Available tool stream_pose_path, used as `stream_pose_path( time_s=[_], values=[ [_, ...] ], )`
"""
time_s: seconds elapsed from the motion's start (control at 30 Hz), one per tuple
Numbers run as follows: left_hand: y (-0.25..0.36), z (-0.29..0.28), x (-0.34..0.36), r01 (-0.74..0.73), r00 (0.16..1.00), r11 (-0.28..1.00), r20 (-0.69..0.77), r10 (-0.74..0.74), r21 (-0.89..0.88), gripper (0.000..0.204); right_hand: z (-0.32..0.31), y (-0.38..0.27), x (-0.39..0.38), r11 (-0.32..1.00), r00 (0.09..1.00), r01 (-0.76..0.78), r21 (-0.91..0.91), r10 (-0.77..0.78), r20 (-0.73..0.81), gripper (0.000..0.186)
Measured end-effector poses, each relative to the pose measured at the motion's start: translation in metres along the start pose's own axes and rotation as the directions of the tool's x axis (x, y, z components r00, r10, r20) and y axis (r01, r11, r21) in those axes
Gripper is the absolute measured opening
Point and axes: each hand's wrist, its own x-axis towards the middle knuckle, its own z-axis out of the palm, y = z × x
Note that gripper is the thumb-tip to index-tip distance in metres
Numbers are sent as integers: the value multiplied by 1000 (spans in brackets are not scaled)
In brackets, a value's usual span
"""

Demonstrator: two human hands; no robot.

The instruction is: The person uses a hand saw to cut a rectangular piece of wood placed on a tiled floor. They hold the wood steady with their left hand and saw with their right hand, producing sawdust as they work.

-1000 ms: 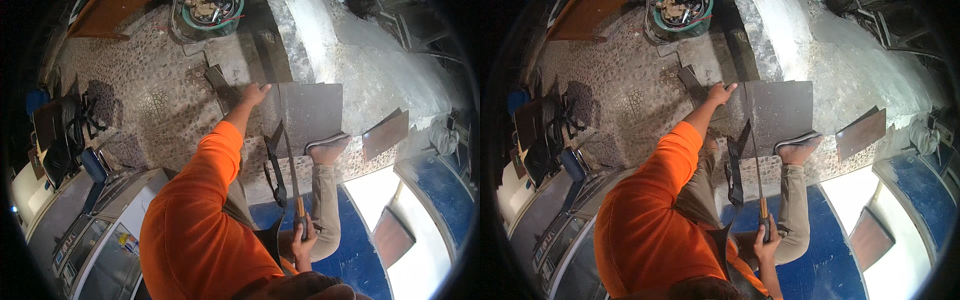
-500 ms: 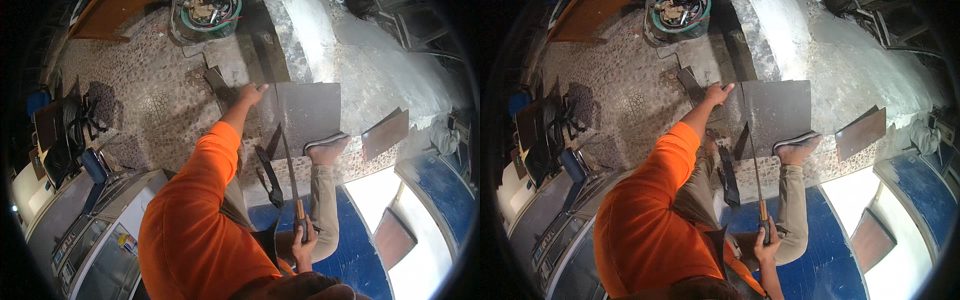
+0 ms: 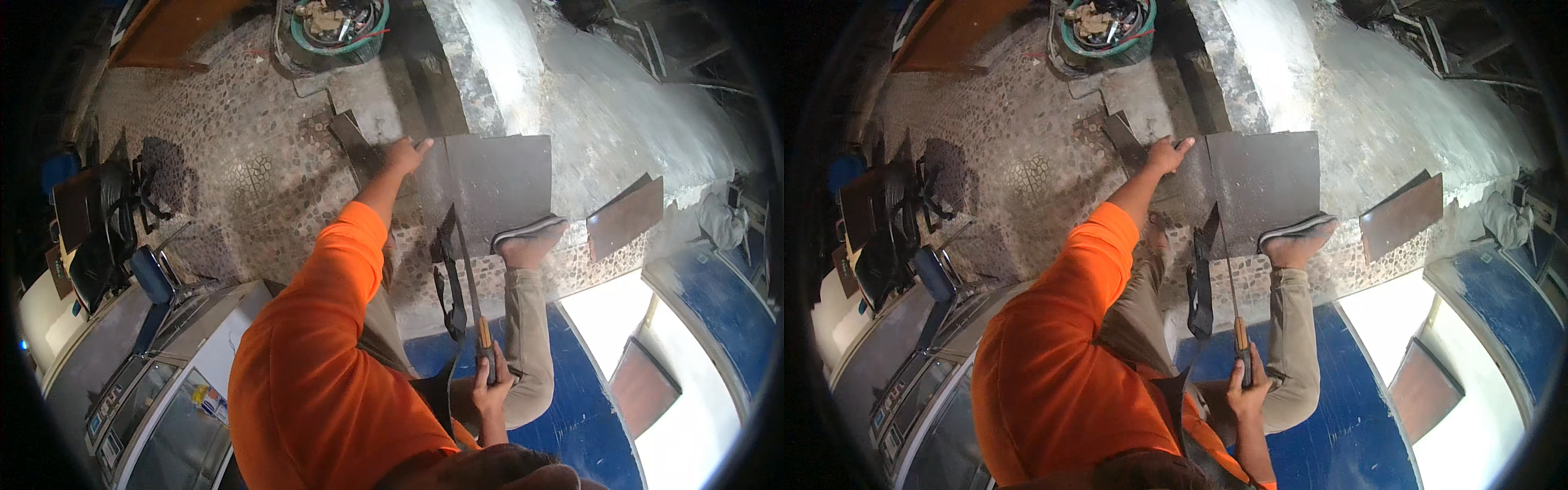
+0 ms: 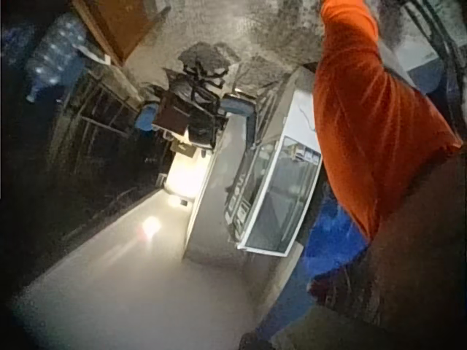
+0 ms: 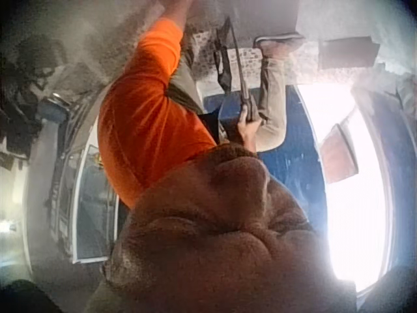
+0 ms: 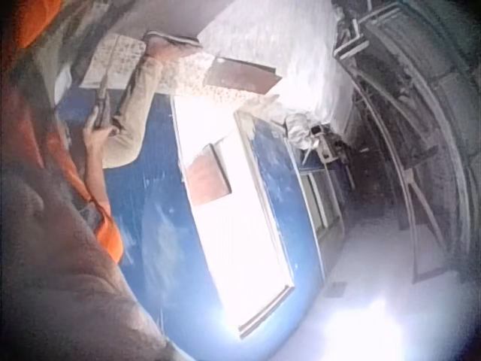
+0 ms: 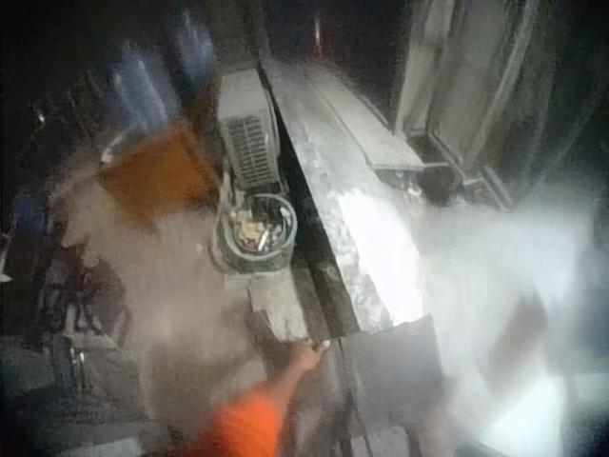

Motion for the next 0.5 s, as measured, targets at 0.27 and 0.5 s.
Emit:
stream_pose_path(
  time_s=[0.27, 0.5],
  values=[
    [-24, 23, -28, -2, 989, 983, -147, -25, -182, 94, 98, 3, 190, 977, 990, 132, -170, -138, -27, 46],
    [-51, 95, -108, 175, 981, 967, 116, -155, -187, 104, 99, 7, 181, 987, 987, 140, -76, -145, -62, 44]
  ],
)
